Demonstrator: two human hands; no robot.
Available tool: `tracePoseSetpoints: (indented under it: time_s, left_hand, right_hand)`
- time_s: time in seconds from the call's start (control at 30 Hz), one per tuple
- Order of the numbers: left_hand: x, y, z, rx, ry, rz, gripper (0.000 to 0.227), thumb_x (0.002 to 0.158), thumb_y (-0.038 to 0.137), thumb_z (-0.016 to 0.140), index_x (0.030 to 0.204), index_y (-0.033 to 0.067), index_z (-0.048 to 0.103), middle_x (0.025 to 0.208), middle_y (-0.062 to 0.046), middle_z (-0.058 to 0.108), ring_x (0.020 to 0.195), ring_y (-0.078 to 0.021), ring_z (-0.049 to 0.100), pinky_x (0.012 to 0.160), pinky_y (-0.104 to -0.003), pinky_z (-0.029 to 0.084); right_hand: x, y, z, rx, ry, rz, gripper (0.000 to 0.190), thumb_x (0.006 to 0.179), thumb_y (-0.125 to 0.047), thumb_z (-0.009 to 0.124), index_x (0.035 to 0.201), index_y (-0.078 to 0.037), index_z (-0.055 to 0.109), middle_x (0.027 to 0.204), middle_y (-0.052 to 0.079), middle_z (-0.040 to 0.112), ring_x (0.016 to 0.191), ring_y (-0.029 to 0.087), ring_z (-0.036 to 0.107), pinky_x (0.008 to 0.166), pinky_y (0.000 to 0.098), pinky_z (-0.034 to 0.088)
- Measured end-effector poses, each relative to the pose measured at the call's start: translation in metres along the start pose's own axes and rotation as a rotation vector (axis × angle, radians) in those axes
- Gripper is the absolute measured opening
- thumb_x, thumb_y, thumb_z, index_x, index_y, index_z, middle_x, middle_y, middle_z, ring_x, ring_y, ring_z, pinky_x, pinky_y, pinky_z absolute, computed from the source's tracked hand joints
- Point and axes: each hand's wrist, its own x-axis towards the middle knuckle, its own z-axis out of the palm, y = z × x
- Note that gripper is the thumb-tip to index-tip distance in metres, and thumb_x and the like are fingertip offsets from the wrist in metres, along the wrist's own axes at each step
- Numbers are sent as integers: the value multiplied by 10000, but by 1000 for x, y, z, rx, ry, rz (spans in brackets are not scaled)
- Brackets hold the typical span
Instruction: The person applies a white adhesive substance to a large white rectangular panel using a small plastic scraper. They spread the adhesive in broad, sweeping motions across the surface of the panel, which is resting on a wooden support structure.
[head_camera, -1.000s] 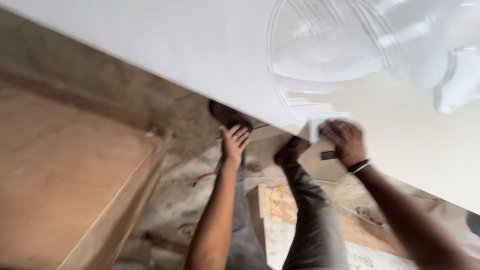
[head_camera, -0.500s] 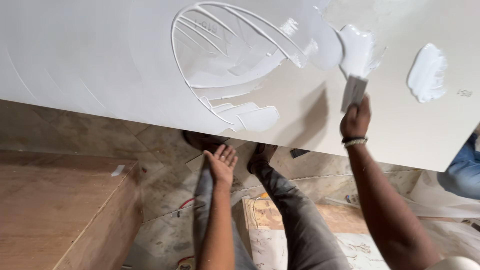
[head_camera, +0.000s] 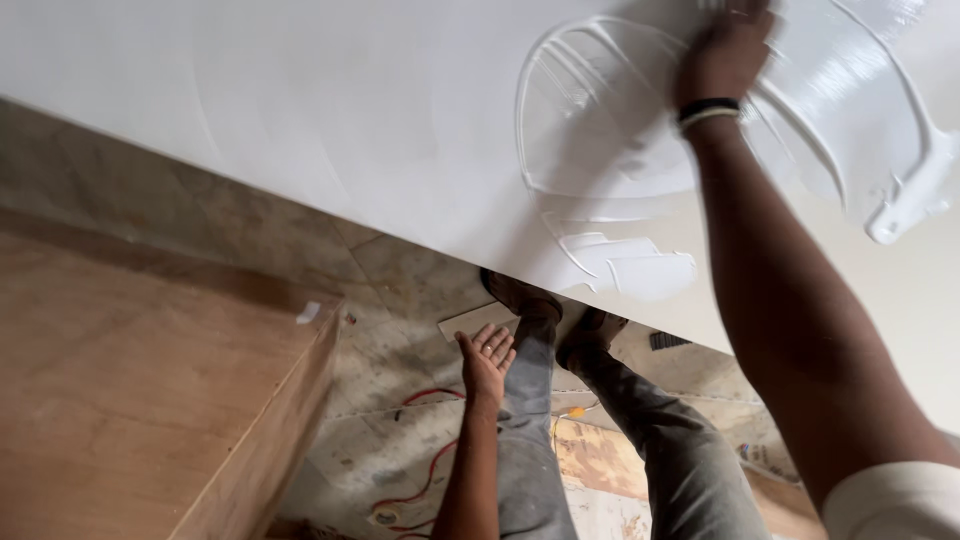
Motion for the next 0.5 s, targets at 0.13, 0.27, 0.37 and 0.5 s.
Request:
tracePoseSetpoints:
  time_s: [0.13,0.27,0.37,0.5]
  left_hand:
    - [6,19,-18,-9,41,20,874,963,725,245,1463,51,491,1456,-159,586,1362,-313,553,1161,-456,410]
    - [18,18,-25,-39,-7,54,863,973,722,258,1435,44,522,1428,-182,598,1313,-320,570,1105,-467,445]
    - [28,7,-27,-136,0,29,857,980,732,251,1427,57,530,1392,-194,610,1251,-327,589,1058,-462,461]
    - [27,-10,-25,-88,23,10,917,928,778,250,1448,78,532,1386,-141,657,1267,-268,626,1081,-437,469]
  right_hand:
    - [-73,-128,14,20,-252,-615,539,942,13,474,1388,-205,685,1379,90,632,1253,300,562,1042,520,406]
    - [-210,-98,-62,-42,-660,-861,394,1039,-207,547,1415,-309,608,1409,24,605,1306,229,550,1163,487,386]
    - [-262,-22,-119,-451,-1208,-1087,910,729,-540,638,1571,-352,351,1585,11,385,1451,266,363,1176,486,262]
    - [-245,55,-139,-24,-792,-652,447,903,-211,573,1297,-422,592,1364,-121,579,1302,122,508,1086,372,398]
